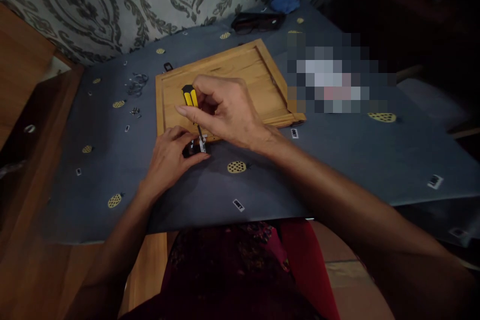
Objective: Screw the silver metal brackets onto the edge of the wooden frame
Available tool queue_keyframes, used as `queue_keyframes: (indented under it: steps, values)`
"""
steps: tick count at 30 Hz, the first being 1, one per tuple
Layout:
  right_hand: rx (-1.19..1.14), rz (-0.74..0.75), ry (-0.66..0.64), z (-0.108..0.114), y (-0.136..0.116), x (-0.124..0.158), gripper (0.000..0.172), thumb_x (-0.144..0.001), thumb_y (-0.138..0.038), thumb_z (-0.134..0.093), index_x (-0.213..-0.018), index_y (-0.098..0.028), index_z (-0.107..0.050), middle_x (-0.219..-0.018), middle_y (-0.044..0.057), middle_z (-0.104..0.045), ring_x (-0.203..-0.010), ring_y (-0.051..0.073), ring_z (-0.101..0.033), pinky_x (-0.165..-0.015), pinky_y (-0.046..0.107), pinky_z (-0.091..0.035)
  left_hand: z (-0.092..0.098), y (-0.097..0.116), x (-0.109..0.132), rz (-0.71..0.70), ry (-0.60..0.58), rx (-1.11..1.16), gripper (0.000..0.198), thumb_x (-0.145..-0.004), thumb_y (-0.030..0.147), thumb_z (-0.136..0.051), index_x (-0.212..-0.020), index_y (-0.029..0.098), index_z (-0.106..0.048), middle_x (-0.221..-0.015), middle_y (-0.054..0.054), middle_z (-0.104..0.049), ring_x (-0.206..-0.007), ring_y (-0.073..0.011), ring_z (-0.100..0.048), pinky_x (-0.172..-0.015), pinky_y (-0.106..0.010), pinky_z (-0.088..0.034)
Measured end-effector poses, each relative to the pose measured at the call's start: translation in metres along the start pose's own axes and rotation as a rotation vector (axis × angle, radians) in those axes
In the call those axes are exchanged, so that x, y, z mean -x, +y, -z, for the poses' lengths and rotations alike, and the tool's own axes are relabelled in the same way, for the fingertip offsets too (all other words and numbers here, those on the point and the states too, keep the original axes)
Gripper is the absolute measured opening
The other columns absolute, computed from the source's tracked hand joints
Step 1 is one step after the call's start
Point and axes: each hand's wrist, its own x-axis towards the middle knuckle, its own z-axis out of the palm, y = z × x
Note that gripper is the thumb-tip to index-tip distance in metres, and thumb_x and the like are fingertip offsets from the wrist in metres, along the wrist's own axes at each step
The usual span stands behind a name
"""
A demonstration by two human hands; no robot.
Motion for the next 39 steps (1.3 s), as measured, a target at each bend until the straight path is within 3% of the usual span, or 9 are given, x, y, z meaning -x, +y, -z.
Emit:
queue_keyframes:
  steps: [5,14,21,29,39]
  values:
    - [-0.027,0.002,0.012,-0.001,-0.002,0.0,0.041,-0.096,-0.043,-0.067,-0.073,-0.025,-0.038,-0.072,-0.006,-0.045,-0.069,0.012,-0.042,-0.063,0.027,-0.038,0.0,0.0,0.0,-0.003,0.003,-0.001,0.039,-0.092,0.054,-0.076,-0.116,0.023,-0.075,-0.115,-0.008,-0.072,-0.11,-0.0305,-0.065,-0.103,-0.048,-0.052]
    - [-0.016,-0.005,-0.026,0.0,-0.003,0.0,0.047,-0.098,-0.052,-0.066,-0.073,-0.025,-0.037,-0.07,-0.006,-0.042,-0.066,0.01,-0.041,-0.057,0.026,-0.034,0.0,0.001,0.0,-0.008,0.006,-0.015,0.041,-0.091,0.054,-0.077,-0.115,0.021,-0.076,-0.114,-0.009,-0.072,-0.11,-0.0315,-0.065,-0.103,-0.049,-0.052]
    - [0.09,0.004,-0.156,0.011,-0.009,-0.001,0.035,-0.101,-0.033,-0.063,-0.076,-0.024,-0.039,-0.072,-0.006,-0.042,-0.07,0.011,-0.045,-0.065,0.025,-0.04,-0.001,0.0,0.001,-0.027,0.02,-0.009,0.04,-0.092,0.054,-0.076,-0.113,0.02,-0.076,-0.112,-0.009,-0.071,-0.111,-0.031,-0.065,-0.103,-0.049,-0.052]
    - [0.034,-0.032,-0.28,0.025,-0.009,-0.004,0.028,-0.103,-0.043,-0.062,-0.085,-0.022,-0.054,-0.081,-0.002,-0.059,-0.072,0.011,-0.051,-0.062,0.023,-0.041,-0.002,0.0,0.002,-0.02,0.041,-0.029,0.044,-0.094,0.058,-0.072,-0.117,0.021,-0.076,-0.112,-0.008,-0.07,-0.107,-0.0299,-0.066,-0.098,-0.046,-0.052]
    - [0.025,-0.014,-0.286,0.024,-0.01,-0.005,0.032,-0.101,-0.038,-0.065,-0.079,-0.022,-0.048,-0.073,-0.005,-0.052,-0.069,0.01,-0.049,-0.06,0.023,-0.038,-0.002,0.001,0.001,-0.041,0.052,-0.014,0.038,-0.093,0.049,-0.077,-0.117,0.02,-0.076,-0.114,-0.008,-0.071,-0.108,-0.0298,-0.066,-0.099,-0.047,-0.053]
